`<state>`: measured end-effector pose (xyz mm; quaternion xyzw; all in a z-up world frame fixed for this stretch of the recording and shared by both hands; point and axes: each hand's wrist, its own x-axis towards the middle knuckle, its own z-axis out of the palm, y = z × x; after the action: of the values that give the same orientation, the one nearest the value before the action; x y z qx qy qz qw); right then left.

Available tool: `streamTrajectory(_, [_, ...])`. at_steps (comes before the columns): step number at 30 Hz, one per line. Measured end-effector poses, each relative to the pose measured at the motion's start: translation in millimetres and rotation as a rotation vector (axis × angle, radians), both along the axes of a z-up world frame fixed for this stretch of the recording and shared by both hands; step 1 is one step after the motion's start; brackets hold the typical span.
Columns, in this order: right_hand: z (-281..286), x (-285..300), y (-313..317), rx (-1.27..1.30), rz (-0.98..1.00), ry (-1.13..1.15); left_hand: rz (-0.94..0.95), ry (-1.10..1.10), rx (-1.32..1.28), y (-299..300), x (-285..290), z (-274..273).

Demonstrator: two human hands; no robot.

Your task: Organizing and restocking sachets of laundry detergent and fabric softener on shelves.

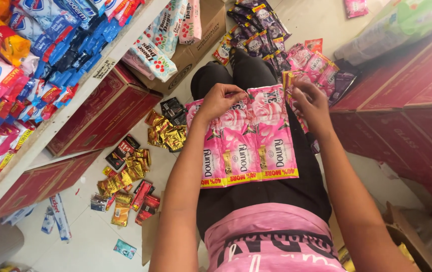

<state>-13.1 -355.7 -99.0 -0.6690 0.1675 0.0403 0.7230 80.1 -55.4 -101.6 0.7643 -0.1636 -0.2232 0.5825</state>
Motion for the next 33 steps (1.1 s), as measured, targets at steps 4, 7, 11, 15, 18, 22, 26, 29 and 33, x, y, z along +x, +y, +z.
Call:
streamTrajectory(4, [3.4, -28.6, -14.6, 0.018, -0.068, 0.045, -0.017, -0.047, 0.041, -3.3, -1.8, 14.9])
streamTrajectory(7, [-6.1, -43.8, -27.7, 0.075, -0.104, 0.026, -0.015, -0.078, 0.236, -10.7, -2.5, 30.3])
streamTrajectory(11, [-19.6, -57.3, -39.4, 0.034, -0.168, 0.097, -0.102, -0.245, 0.569, -19.8, 0.6, 39.9])
streamTrajectory(15, [-20.7, -61.0, -40.8, -0.001, -0.183, 0.141, -0.253, -0.307, 0.718, -30.1, 8.0, 44.0])
streamTrajectory(18, [-23.3, -61.3, -40.6, -0.013, -0.185, 0.127, -0.308, -0.344, 0.738, -33.3, 17.8, 22.4])
streamTrajectory(22, [-20.9, -62.2, -41.7, -0.041, -0.182, 0.112, -0.324, -0.310, 0.782, -32.5, 22.9, 16.3])
streamTrajectory(26, [-22.0, -62.1, -44.2, -0.056, -0.173, 0.106, -0.328, -0.277, 0.857, -31.8, 23.0, 16.7])
streamTrajectory(29, [-20.9, -62.0, -45.1, -0.056, -0.173, 0.111, -0.338, -0.242, 0.875, -30.9, 22.4, 26.5])
streamTrajectory(33, [-22.7, -60.2, -44.8, -0.052, -0.167, 0.103, -0.343, -0.175, 0.842, -26.9, 24.8, 28.7])
